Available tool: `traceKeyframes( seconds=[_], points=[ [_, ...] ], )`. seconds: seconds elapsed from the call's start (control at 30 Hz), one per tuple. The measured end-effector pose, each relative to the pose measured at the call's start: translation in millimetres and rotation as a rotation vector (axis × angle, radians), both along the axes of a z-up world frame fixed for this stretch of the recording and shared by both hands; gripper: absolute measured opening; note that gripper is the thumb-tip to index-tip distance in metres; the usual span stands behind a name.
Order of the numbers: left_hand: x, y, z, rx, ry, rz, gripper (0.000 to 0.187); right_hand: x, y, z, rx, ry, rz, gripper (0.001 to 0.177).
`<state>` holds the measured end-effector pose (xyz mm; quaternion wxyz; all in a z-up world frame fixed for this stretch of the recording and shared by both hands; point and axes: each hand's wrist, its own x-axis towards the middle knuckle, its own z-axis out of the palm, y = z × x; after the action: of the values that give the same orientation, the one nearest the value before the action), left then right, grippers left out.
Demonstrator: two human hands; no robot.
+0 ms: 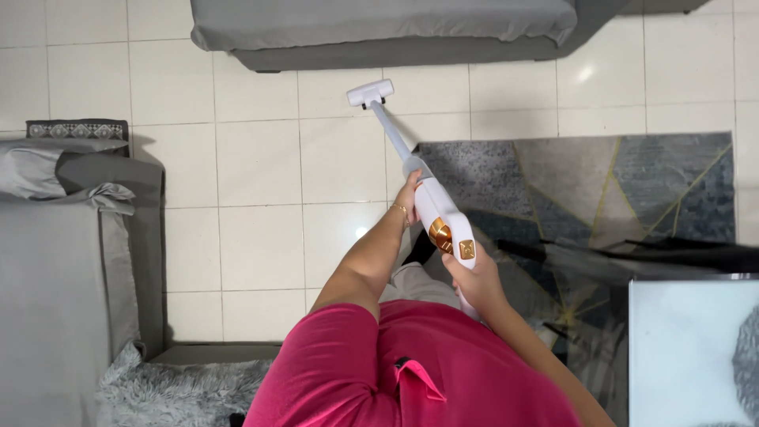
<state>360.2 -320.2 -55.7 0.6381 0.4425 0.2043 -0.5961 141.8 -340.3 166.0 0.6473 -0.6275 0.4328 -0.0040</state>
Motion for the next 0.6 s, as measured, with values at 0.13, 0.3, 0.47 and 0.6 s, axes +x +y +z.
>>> traceKeyframes(
  seconds=[0.13, 0.3, 0.47, 0.6],
  points=[
    [21, -20, -4, 0.001, -0.003, 0.042, 0.065, 21, -26, -7, 0.012, -0.028, 0.034, 0.032],
    [42, -33, 1, -0.017, 0.020, 0.062, 0.067, 46, -43, -4, -0.028, -0.035, 0.060, 0.030],
    [53, -32, -13, 0.007, 0.032, 0.064, 0.065, 56, -48, -10, -0.020, -0.041, 0.060, 0.029],
    [56, -25, -3, 0.028, 0.041, 0.089, 0.064, 56, -42, -12, 0.013, 0.084, 0.056, 0.030]
  ],
)
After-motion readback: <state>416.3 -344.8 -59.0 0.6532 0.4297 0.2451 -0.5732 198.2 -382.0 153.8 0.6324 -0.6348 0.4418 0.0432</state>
